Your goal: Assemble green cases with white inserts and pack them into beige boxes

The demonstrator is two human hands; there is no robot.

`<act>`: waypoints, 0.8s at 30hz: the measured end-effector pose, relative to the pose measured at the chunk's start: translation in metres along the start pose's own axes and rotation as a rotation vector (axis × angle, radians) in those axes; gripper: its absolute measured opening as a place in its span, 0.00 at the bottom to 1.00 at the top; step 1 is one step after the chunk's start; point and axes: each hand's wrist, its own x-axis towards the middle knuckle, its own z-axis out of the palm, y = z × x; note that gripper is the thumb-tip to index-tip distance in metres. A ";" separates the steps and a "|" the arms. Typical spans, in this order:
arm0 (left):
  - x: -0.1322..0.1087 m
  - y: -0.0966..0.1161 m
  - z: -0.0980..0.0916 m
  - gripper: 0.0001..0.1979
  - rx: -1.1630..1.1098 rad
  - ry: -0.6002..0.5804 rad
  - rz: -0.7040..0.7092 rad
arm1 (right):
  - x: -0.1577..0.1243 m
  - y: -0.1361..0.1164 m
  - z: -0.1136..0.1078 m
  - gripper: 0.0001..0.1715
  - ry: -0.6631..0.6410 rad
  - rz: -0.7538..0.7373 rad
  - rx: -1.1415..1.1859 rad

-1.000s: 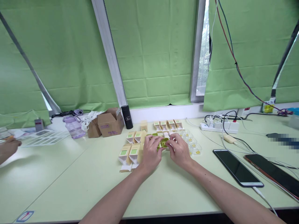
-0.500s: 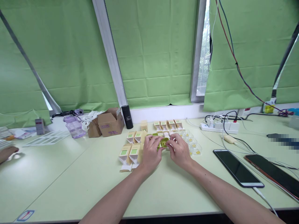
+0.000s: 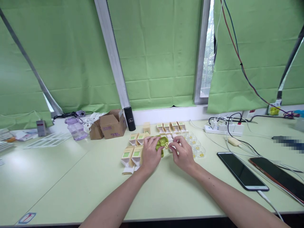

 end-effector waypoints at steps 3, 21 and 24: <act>0.002 -0.002 0.000 0.21 -0.052 0.047 -0.131 | 0.001 0.001 -0.001 0.10 0.006 0.004 0.007; 0.007 -0.006 0.000 0.21 -0.166 0.173 -0.279 | 0.013 0.019 0.050 0.09 -0.533 0.113 -0.353; 0.007 -0.006 0.000 0.21 -0.158 0.173 -0.272 | 0.012 0.019 0.054 0.09 -0.556 0.104 -0.388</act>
